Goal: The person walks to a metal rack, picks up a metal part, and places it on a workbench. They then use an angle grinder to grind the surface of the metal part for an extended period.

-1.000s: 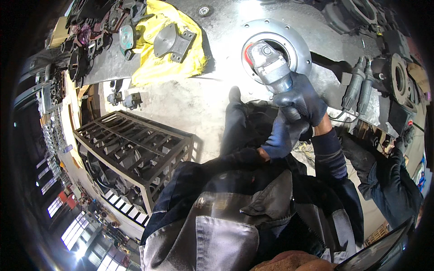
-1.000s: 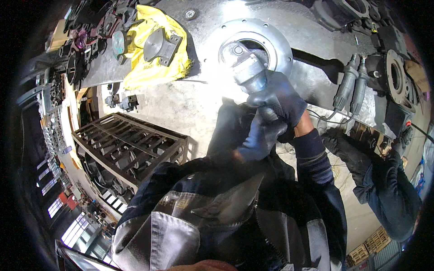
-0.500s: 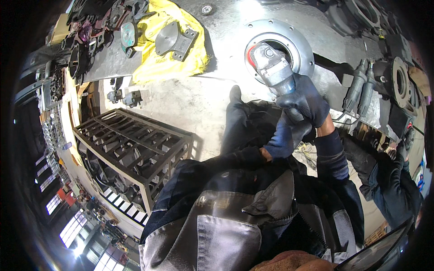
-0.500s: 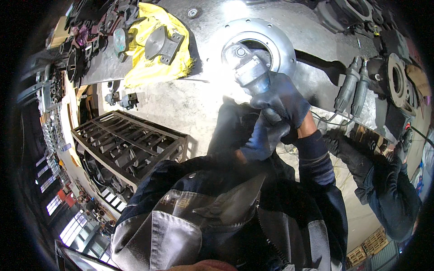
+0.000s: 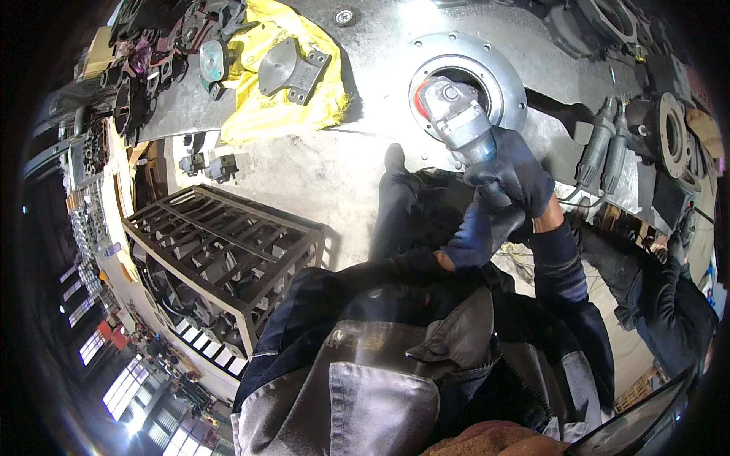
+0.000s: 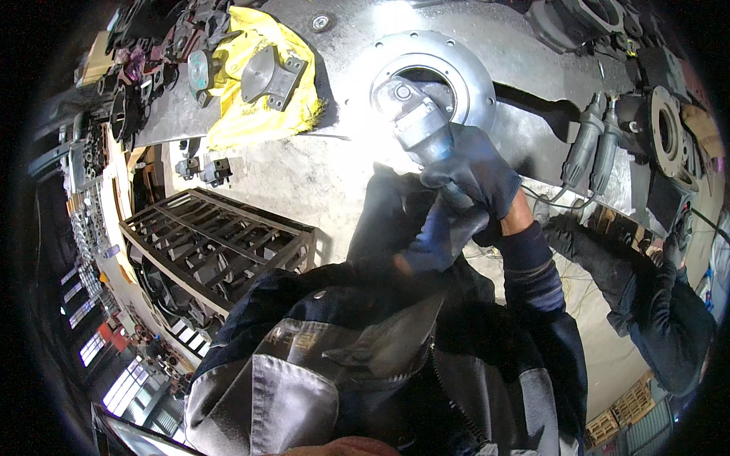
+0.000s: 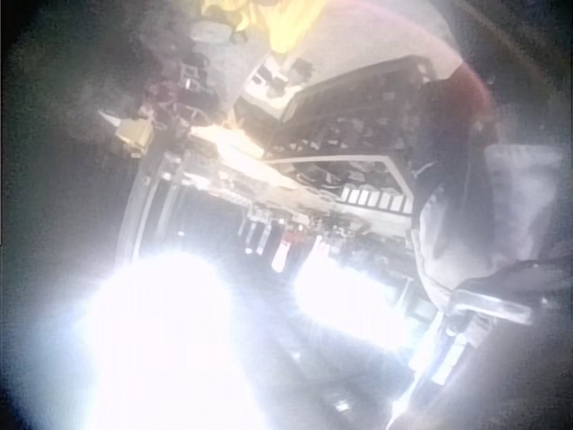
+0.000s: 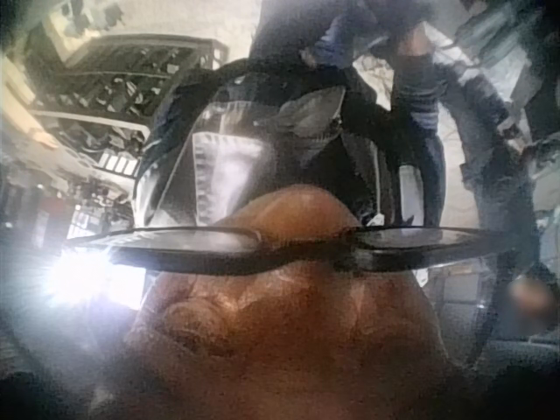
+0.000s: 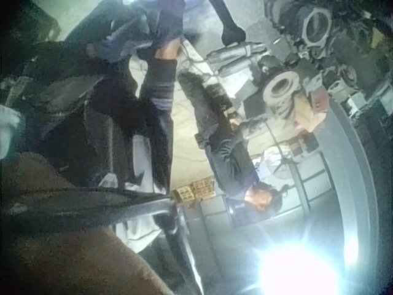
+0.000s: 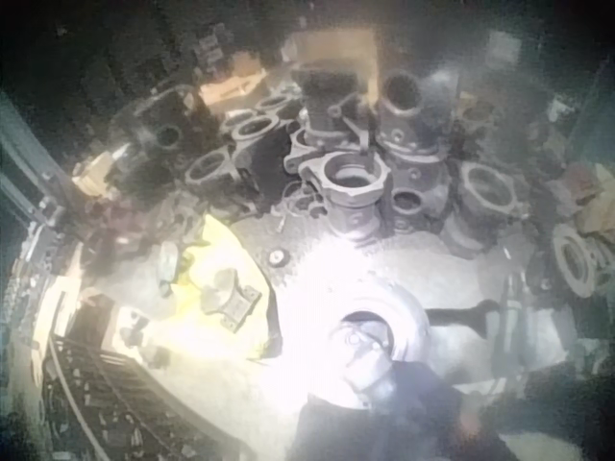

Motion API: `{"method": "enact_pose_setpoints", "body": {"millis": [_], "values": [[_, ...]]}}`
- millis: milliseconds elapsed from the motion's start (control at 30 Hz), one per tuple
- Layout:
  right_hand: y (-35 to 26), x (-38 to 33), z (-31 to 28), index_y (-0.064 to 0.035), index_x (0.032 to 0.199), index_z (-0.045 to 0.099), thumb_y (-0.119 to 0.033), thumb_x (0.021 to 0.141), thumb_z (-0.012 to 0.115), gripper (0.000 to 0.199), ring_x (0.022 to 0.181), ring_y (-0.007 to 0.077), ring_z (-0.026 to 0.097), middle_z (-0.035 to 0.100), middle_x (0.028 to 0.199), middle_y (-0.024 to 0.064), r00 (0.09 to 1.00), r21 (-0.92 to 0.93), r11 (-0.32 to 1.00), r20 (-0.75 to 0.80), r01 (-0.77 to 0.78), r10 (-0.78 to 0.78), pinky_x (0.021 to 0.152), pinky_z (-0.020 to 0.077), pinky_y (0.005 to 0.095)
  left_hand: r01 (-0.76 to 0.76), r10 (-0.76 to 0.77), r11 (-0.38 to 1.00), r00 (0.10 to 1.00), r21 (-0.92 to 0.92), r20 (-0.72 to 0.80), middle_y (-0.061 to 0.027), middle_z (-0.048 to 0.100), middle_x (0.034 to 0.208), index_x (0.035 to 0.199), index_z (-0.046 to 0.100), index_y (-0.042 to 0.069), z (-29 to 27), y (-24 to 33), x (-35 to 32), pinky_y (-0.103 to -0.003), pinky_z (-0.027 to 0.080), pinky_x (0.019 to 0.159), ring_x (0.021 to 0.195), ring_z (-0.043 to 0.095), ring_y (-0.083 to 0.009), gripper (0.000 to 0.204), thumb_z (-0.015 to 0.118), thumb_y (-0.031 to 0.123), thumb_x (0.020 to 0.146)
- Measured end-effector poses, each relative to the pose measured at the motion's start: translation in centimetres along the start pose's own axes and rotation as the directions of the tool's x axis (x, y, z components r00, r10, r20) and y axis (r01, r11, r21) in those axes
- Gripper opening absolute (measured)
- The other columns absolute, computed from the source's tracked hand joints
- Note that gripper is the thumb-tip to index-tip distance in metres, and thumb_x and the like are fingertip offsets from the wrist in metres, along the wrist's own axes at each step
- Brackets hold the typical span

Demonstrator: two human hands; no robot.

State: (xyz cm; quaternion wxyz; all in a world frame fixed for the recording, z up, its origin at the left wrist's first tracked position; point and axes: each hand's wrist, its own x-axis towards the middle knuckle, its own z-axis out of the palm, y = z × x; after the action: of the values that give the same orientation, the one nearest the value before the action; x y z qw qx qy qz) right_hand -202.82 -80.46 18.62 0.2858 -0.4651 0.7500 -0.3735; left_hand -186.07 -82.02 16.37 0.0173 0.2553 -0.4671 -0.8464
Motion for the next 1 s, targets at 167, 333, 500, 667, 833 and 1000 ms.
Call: {"method": "enact_pose_setpoints", "body": {"millis": [167, 333, 500, 667, 833, 1000], "values": [[-1.5, -0.1, -0.1, 0.0038, 0.107, 0.067, -0.025, 0.065, 0.089, 0.055, 0.074, 0.0200, 0.062, 0.072, 0.085, 0.0109, 0.946, 0.179, 0.929, 0.079, -0.324, 0.314, 0.074, 0.0544, 0.0361, 0.327, -0.263, 0.771, 0.945, -0.547, 0.194, -0.0096, 0.057, 0.130, 0.136, 0.048, 0.009, -1.3, -4.2, 1.1, -0.034, 0.049, 0.105, 0.116, 0.058, -0.0199, 0.032, 0.055, 0.009, 0.105], [-2.5, -0.4, 0.8, 0.0019, 0.106, 0.069, -0.025, 0.067, 0.091, 0.052, 0.074, 0.0158, 0.060, 0.071, 0.086, 0.0083, 0.939, 0.262, 0.901, 0.089, -0.345, 0.333, 0.073, 0.0544, 0.0350, 0.356, -0.170, 0.530, 0.934, -0.769, 0.315, -0.0125, 0.057, 0.132, 0.138, 0.049, 0.008, -2.3, -8.0, 0.9, -0.034, 0.050, 0.103, 0.110, 0.060, -0.0225, 0.033, 0.052, 0.023, 0.108], [-3.2, -0.6, 1.5, 0.0024, 0.105, 0.069, -0.022, 0.069, 0.089, 0.048, 0.079, 0.0151, 0.064, 0.072, 0.089, 0.0094, 0.930, 0.368, 0.865, 0.002, -0.341, 0.366, 0.074, 0.0553, 0.0340, 0.262, -0.261, 0.898, 0.964, -0.352, 0.052, -0.0107, 0.063, 0.122, 0.134, 0.054, 0.003, -4.3, -6.0, -1.5, -0.031, 0.055, 0.093, 0.109, 0.062, -0.0189, 0.041, 0.070, 0.008, 0.095], [-5.1, -1.5, 2.8, 0.0047, 0.106, 0.068, -0.016, 0.070, 0.086, 0.045, 0.080, 0.0188, 0.067, 0.073, 0.091, 0.0120, 0.938, 0.386, 0.874, -0.059, -0.295, 0.343, 0.075, 0.0559, 0.0342, 0.229, -0.194, 0.948, 0.966, -0.221, 0.171, -0.0124, 0.062, 0.128, 0.142, 0.050, 0.004, -5.5, -2.3, -2.8, -0.033, 0.055, 0.098, 0.120, 0.061, -0.0194, 0.051, 0.069, -0.001, 0.095], [-6.0, -1.7, 4.7, -0.0009, 0.100, 0.073, -0.015, 0.076, 0.084, 0.030, 0.086, 0.0248, 0.071, 0.074, 0.097, 0.0129, 0.949, 0.249, 0.951, -0.206, -0.186, 0.239, 0.078, 0.0569, 0.0361, 0.080, -0.086, 0.996, 0.973, 0.038, 0.216, -0.0078, 0.066, 0.115, 0.130, 0.058, 0.005, -7.4, 0.6, -4.5, -0.031, 0.055, 0.084, 0.100, 0.065, -0.0175, 0.052, 0.082, 0.015, 0.085], [-5.5, -0.8, 6.7, -0.0051, 0.093, 0.072, -0.012, 0.076, 0.080, 0.019, 0.080, 0.0302, 0.068, 0.069, 0.090, 0.0118, 0.886, 0.368, 0.908, -0.329, -0.199, 0.327, 0.073, 0.0550, 0.0367, -0.021, -0.019, 0.981, 0.979, 0.193, 0.205, -0.0077, 0.066, 0.114, 0.131, 0.054, 0.004, -9.9, 2.3, -3.2, -0.032, 0.055, 0.084, 0.100, 0.065, -0.0172, 0.056, 0.082, 0.012, 0.083]]}}
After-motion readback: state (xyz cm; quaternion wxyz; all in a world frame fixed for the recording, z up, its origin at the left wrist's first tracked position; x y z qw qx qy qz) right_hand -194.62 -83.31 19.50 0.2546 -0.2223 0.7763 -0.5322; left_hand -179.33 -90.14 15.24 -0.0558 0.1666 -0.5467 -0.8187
